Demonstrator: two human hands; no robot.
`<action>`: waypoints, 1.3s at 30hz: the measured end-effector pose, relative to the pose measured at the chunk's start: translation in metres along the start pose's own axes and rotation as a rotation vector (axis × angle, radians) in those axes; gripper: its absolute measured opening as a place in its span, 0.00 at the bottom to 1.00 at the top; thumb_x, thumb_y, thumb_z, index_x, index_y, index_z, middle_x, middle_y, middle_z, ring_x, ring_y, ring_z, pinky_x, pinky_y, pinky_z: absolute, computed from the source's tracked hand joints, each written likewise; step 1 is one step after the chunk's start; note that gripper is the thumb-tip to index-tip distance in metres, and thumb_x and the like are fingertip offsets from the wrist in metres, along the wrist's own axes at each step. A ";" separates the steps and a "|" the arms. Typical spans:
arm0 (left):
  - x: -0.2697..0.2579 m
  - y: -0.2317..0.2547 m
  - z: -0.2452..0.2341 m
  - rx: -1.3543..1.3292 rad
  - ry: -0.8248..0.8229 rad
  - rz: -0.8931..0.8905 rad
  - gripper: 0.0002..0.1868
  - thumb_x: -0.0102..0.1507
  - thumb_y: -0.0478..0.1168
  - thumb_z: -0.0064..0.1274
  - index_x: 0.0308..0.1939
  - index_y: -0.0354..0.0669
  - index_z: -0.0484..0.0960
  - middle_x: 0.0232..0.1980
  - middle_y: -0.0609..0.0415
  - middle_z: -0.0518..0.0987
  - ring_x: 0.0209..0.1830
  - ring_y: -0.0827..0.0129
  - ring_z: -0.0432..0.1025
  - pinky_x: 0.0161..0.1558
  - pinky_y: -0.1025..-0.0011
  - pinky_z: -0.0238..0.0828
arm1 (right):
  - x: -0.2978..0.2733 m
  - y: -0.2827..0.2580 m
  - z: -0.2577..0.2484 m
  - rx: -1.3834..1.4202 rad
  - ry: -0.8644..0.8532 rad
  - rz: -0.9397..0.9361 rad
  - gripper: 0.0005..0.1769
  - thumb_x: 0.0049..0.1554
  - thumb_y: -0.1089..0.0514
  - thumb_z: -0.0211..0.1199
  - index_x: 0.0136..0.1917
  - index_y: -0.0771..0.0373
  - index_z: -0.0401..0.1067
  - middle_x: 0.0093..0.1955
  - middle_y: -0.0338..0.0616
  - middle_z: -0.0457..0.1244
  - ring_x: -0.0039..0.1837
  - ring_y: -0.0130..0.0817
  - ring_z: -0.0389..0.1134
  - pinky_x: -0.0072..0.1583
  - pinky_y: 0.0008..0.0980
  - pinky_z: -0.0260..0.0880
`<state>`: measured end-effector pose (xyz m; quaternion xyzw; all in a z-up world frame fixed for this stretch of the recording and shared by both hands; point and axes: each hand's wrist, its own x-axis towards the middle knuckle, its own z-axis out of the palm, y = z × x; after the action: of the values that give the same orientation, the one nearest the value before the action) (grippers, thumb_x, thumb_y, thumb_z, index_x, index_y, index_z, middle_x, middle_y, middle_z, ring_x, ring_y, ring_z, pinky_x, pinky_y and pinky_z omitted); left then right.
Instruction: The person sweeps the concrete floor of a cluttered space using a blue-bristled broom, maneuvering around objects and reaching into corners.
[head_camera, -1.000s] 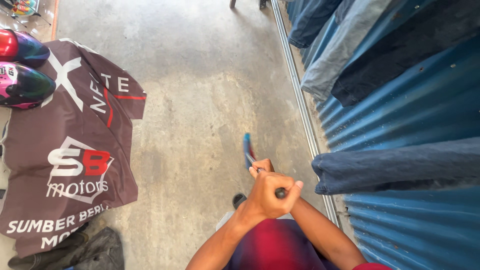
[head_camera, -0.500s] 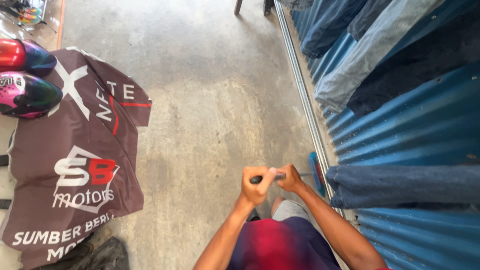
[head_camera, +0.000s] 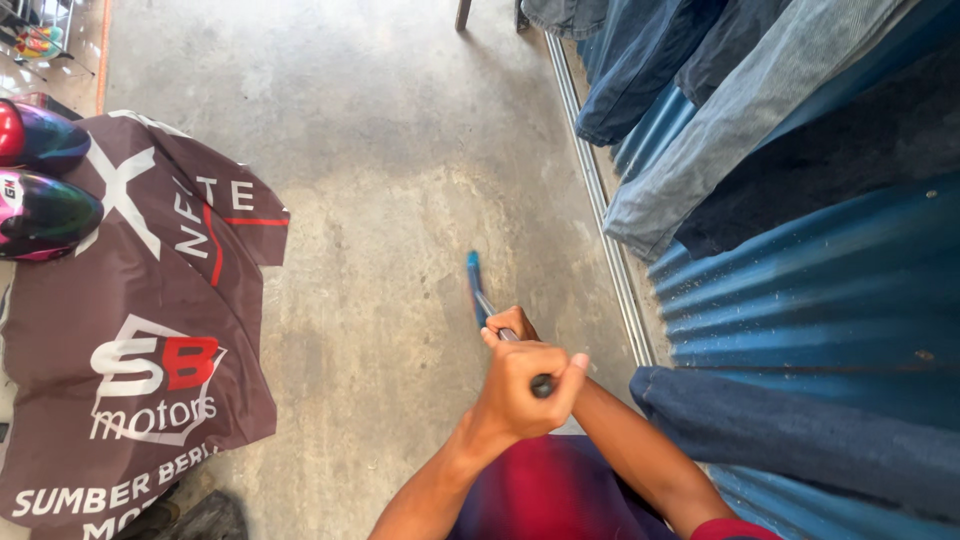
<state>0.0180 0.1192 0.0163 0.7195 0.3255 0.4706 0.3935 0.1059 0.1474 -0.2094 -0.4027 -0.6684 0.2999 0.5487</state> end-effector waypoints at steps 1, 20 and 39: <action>0.004 0.000 -0.004 0.020 0.044 0.054 0.22 0.61 0.32 0.57 0.14 0.39 0.66 0.15 0.52 0.66 0.14 0.65 0.58 0.26 0.65 0.53 | 0.004 0.004 -0.006 -0.002 -0.046 0.001 0.10 0.61 0.64 0.62 0.49 0.61 0.60 0.44 0.39 0.56 0.46 0.27 0.58 0.50 0.31 0.60; 0.054 -0.065 0.060 0.040 0.016 0.075 0.18 0.60 0.33 0.57 0.15 0.39 0.71 0.16 0.52 0.72 0.14 0.58 0.60 0.33 0.61 0.58 | -0.001 0.093 -0.043 -0.002 0.119 -0.030 0.12 0.59 0.68 0.62 0.51 0.61 0.61 0.40 0.42 0.59 0.41 0.34 0.60 0.46 0.35 0.61; 0.100 -0.181 -0.050 -0.312 0.081 -0.213 0.23 0.64 0.33 0.55 0.14 0.39 0.68 0.14 0.55 0.60 0.16 0.80 0.54 0.20 0.70 0.46 | 0.052 0.202 -0.058 -0.303 -0.256 0.372 0.08 0.49 0.60 0.64 0.32 0.64 0.67 0.32 0.57 0.62 0.32 0.48 0.59 0.37 0.44 0.60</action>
<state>-0.0120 0.3026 -0.0868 0.5919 0.3383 0.4996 0.5344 0.2005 0.2904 -0.3410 -0.5547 -0.6842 0.3406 0.3288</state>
